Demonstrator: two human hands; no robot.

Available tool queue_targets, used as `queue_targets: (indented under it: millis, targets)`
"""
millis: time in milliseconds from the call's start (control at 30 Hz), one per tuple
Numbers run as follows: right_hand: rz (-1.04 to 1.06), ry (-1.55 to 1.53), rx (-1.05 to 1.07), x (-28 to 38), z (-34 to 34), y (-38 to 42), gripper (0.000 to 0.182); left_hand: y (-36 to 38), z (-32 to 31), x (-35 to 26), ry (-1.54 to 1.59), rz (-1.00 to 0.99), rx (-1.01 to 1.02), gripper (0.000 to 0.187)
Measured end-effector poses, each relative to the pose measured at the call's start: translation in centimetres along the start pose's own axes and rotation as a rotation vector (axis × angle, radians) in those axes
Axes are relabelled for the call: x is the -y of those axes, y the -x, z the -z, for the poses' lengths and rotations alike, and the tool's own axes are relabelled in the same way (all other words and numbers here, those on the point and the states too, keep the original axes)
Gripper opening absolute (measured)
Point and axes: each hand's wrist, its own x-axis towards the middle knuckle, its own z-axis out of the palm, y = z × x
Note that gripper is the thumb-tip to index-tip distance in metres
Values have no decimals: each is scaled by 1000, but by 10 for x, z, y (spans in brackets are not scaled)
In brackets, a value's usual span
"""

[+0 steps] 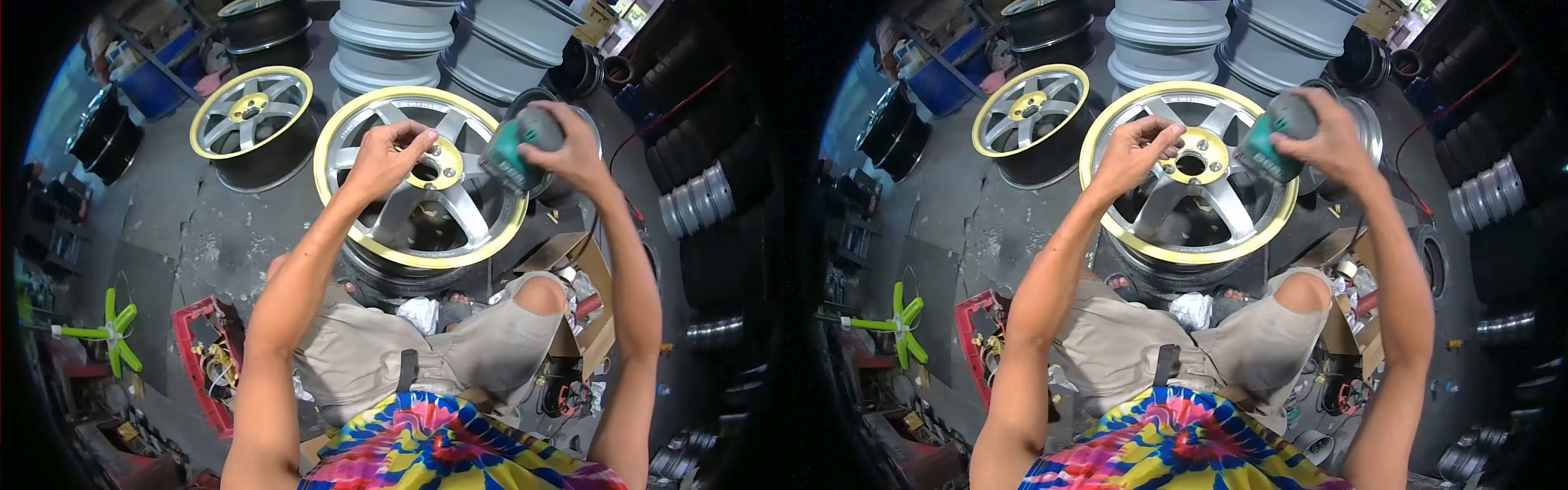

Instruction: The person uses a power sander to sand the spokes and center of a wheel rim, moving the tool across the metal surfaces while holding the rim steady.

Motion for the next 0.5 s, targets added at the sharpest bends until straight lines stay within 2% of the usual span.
queue_targets:
  millis: [67,200,267,300,367,500]
  targets:
    - [50,-12,78,9,-27,-2,66,-1,-4,8,138,57,79,30]
    - [-5,-117,192,17,-66,11,68,-8,-31,21,249,125,212,33]
    - [-45,-176,228,16,-78,17,71,-16,-41,38,401,335,291,30]
    - [-38,-168,220,14,-85,20,72,-19,-43,42,405,334,287,30]
    - [-65,-177,237,9,-93,26,72,-24,-44,51,472,509,297,28]
    - [-84,-194,217,5,-102,34,71,-33,-35,66,631,604,392,30]
